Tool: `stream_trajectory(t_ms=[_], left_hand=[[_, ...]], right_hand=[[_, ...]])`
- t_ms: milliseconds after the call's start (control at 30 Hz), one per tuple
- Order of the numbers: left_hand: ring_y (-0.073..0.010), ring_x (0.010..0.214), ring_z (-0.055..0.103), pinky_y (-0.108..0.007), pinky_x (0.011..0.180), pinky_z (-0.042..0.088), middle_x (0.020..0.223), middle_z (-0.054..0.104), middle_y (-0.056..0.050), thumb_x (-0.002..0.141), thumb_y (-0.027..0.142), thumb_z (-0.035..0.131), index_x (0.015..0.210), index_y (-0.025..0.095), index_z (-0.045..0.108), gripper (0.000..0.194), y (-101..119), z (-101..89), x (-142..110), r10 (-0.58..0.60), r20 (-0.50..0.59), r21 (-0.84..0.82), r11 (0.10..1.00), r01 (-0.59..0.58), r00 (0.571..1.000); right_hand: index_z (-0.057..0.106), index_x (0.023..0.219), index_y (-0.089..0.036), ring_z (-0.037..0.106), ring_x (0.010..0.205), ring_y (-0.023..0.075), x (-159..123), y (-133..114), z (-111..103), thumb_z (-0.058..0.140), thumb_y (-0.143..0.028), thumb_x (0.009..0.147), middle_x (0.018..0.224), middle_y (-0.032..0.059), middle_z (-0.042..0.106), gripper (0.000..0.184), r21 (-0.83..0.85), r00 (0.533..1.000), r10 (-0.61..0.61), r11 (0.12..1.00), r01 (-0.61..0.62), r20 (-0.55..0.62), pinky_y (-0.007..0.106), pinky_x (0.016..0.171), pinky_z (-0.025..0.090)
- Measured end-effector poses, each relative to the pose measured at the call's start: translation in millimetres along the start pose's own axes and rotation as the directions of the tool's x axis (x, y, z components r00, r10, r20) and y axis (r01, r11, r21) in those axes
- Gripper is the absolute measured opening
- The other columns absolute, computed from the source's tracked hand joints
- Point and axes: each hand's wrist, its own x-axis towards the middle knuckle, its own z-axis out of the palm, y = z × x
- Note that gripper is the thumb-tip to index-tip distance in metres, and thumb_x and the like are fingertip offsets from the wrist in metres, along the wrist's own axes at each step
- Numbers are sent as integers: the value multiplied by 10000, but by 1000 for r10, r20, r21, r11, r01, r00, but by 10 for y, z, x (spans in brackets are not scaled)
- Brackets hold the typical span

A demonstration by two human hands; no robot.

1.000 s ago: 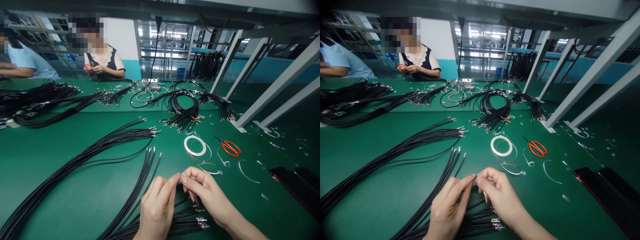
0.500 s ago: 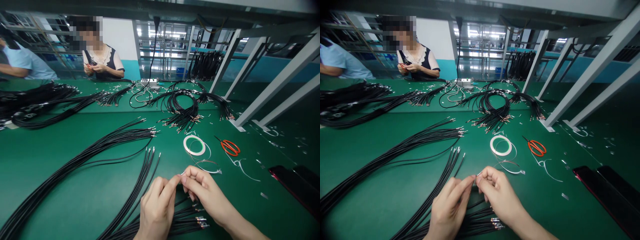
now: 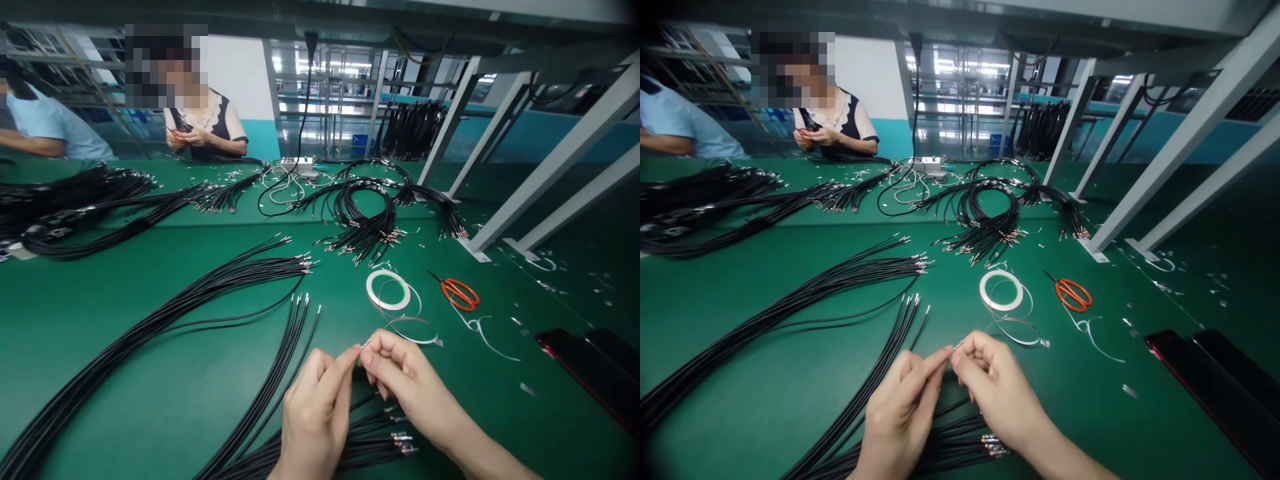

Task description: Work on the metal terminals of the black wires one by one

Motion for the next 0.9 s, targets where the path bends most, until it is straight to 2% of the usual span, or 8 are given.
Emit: stream_trajectory(t_ms=[100, 200, 300, 400, 533, 667, 767, 900], left_hand=[[-121, 626, 533, -217, 580, 477, 730, 489, 4, 901, 54, 526, 1216, 204, 632, 365, 38, -3, 40, -60, 2, -94, 994, 60, 998], [-129, 658, 555, -222, 595, 488, 747, 525, -3, 904, 99, 548, 1148, 216, 665, 295, 64, -13, 73, -176, 37, -180, 967, 180, 984], [-152, 775, 602, -248, 679, 514, 845, 580, -27, 909, 142, 557, 1105, 227, 675, 244, 81, -35, 103, -273, 118, -271, 916, 295, 955], [-175, 905, 614, -274, 777, 509, 964, 613, -46, 913, 167, 555, 1078, 227, 679, 215, 103, -59, 138, -310, 172, -336, 874, 351, 935], [-164, 862, 619, -264, 755, 491, 931, 631, -25, 918, 213, 561, 1033, 236, 681, 167, 117, -52, 169, -379, 205, -408, 805, 430, 903], [-159, 819, 609, -242, 725, 473, 850, 630, -11, 881, 280, 623, 882, 219, 700, 98, 94, -15, 177, -488, 185, -495, 704, 510, 853], [-148, 768, 590, -225, 699, 460, 791, 622, -3, 844, 306, 662, 807, 198, 698, 120, 74, 1, 190, -561, 182, -537, 632, 559, 808], [-138, 737, 575, -214, 698, 457, 754, 621, 5, 815, 328, 688, 771, 181, 682, 154, 70, 1, 216, -608, 187, -590, 559, 583, 772]], right_hand=[[506, 739, -186, 408, 547, 101, 2, 7, 1, 534, -372, 937, 623, -59, 456, 273, -28, 999, -31, 999, 31, 8, 233, 535, 336], [527, 773, -183, 410, 578, 109, 0, 20, -3, 520, -365, 947, 649, -57, 455, 252, -50, 998, -67, 996, 68, 14, 240, 558, 342], [530, 786, -185, 413, 602, 116, 0, 30, -10, 509, -359, 954, 668, -53, 458, 243, -70, 996, -87, 994, 89, 22, 243, 568, 345], [523, 782, -190, 407, 616, 121, -1, 23, -15, 502, -353, 957, 669, -53, 450, 240, -100, 994, -105, 989, 106, 21, 245, 571, 344], [546, 788, -188, 424, 646, 127, -13, 1, -14, 495, -332, 960, 695, -40, 487, 230, -156, 992, -127, 980, 127, 9, 252, 611, 361], [602, 814, -177, 454, 663, 128, -20, 12, -12, 522, -324, 945, 720, -24, 543, 213, -167, 991, -132, 977, 133, 18, 249, 626, 385], [640, 828, -168, 472, 641, 126, 0, 46, -8, 556, -336, 924, 700, -19, 563, 211, -139, 994, -105, 985, 106, 11, 240, 593, 400], [676, 877, -158, 514, 603, 129, 31, 80, 3, 610, -334, 884, 680, -7, 600, 188, -87, 999, -43, 995, 41, -22, 237, 551, 427]])
